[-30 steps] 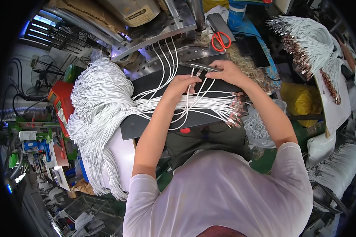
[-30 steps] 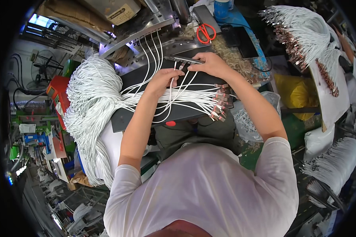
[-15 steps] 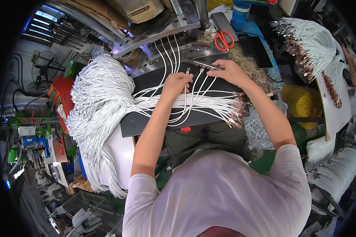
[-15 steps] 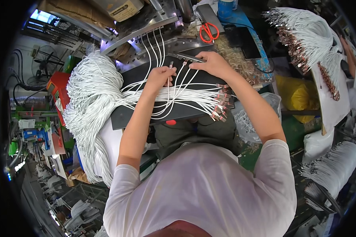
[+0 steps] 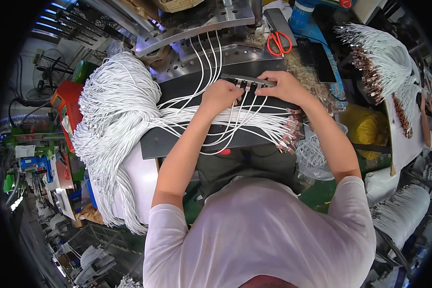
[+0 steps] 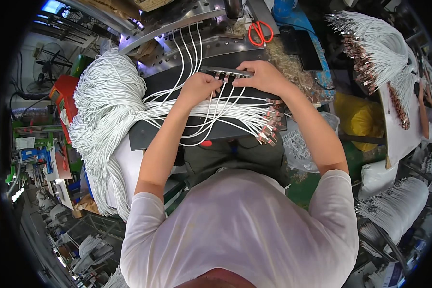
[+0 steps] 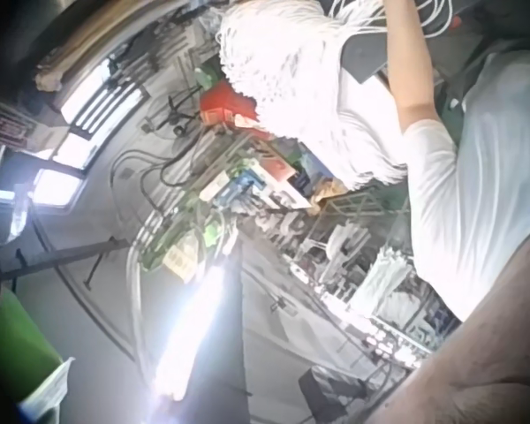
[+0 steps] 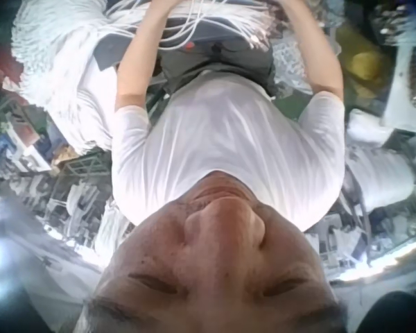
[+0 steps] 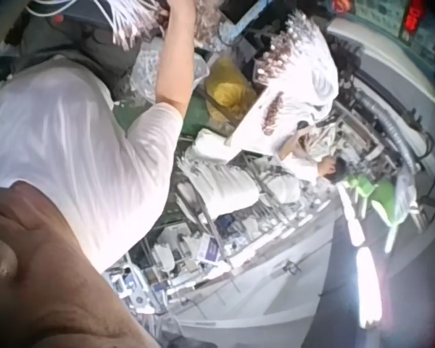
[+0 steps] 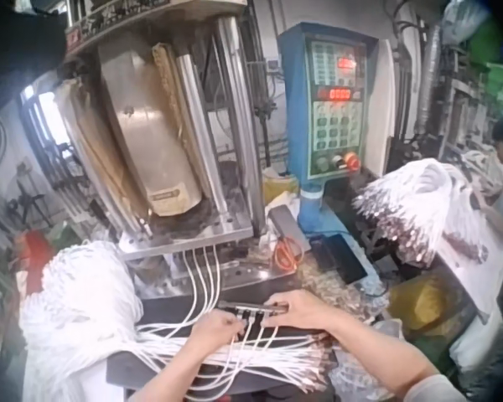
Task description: The recorder is manually assembling and crimping wire bundles at an electronics workstation.
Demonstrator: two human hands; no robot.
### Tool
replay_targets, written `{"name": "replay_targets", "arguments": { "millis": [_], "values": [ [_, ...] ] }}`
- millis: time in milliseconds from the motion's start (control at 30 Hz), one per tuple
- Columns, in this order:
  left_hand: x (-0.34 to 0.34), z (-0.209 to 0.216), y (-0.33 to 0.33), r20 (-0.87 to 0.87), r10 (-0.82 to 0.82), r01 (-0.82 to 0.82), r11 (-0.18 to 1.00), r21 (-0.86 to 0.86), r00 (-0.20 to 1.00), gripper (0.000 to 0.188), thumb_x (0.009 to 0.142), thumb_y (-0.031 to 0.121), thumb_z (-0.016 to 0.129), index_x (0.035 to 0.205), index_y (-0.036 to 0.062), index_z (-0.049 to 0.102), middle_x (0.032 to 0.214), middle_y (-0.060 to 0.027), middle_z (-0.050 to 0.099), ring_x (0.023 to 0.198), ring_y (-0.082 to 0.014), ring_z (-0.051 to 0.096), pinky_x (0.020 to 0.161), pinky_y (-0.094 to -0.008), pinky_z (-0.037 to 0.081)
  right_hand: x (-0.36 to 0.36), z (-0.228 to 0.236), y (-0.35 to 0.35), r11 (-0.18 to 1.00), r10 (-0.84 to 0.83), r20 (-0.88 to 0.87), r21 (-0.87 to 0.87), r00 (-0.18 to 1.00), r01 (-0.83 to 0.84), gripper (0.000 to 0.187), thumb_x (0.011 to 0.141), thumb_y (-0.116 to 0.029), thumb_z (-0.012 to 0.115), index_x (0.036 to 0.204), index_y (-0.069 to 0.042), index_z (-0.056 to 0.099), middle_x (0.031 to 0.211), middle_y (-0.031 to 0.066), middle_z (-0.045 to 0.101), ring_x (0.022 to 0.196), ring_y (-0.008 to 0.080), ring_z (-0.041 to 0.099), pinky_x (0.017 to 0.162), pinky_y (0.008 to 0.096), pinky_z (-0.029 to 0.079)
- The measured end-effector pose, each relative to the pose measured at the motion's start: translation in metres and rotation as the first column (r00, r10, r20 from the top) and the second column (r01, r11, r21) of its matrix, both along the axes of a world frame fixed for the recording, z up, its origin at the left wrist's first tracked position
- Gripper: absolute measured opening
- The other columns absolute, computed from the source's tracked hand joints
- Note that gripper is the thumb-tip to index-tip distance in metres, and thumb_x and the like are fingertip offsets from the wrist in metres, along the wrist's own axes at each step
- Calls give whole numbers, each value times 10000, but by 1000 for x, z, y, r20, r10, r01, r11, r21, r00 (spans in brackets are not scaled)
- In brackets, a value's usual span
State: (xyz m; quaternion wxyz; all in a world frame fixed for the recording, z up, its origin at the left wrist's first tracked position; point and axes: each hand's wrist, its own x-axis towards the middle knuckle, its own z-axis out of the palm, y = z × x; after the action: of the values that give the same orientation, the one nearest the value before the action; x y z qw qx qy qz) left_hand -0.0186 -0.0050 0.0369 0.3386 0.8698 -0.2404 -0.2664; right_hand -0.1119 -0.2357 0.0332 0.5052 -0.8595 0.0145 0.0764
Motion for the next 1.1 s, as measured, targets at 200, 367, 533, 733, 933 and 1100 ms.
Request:
{"name": "replay_targets", "arguments": {
  "millis": [200,367,533,733,933,1100],
  "values": [
    [8,22,22,333,47,-63,997,38,942,413,932,481,659,898,88,783,793,-119,747,815,-297,739,744,-437,556,27,-2,4,907,89,516,-395,852,145,242,920,-196,729,1109,-45,714,950,107,699,918,251,662,829,359,514],
    [75,9,20,255,614,-403,723,-561,747,493,968,382,680,1250,-20,635,1060,-177,746,986,-308,736,841,-397,566,135,-38,6,807,46,863,-330,503,491,244,949,-230,680,1093,-36,715,1020,149,680,1021,356,625,908,439,501],
    [105,-12,15,-662,188,-572,700,-428,726,465,1024,364,629,1301,-8,605,983,-92,720,767,-156,651,702,-255,500,272,-63,1,815,-115,947,-83,301,574,262,963,-260,600,1067,-47,711,988,139,733,857,341,702,798,469,551],
    [66,27,31,-664,167,-586,655,-478,729,405,1055,352,582,1259,10,653,809,24,579,608,-68,428,575,-243,357,293,-46,-24,869,-82,695,-301,714,393,315,958,-294,650,1146,-48,707,993,125,721,898,285,667,803,435,530],
    [44,107,118,274,285,-81,814,-575,919,388,1052,381,546,1041,34,719,723,14,585,664,-81,522,619,-262,397,258,-10,5,879,-74,662,-310,746,362,323,937,-298,687,1149,-55,701,999,144,695,980,322,639,843,440,510],
    [85,140,233,791,502,-745,660,-90,349,541,1062,443,489,851,-2,713,713,-104,643,707,-187,623,658,-352,461,182,-3,23,909,-41,611,-306,791,283,335,920,-302,718,1151,-61,696,1004,160,672,1049,352,616,877,445,493]
  ]
}}
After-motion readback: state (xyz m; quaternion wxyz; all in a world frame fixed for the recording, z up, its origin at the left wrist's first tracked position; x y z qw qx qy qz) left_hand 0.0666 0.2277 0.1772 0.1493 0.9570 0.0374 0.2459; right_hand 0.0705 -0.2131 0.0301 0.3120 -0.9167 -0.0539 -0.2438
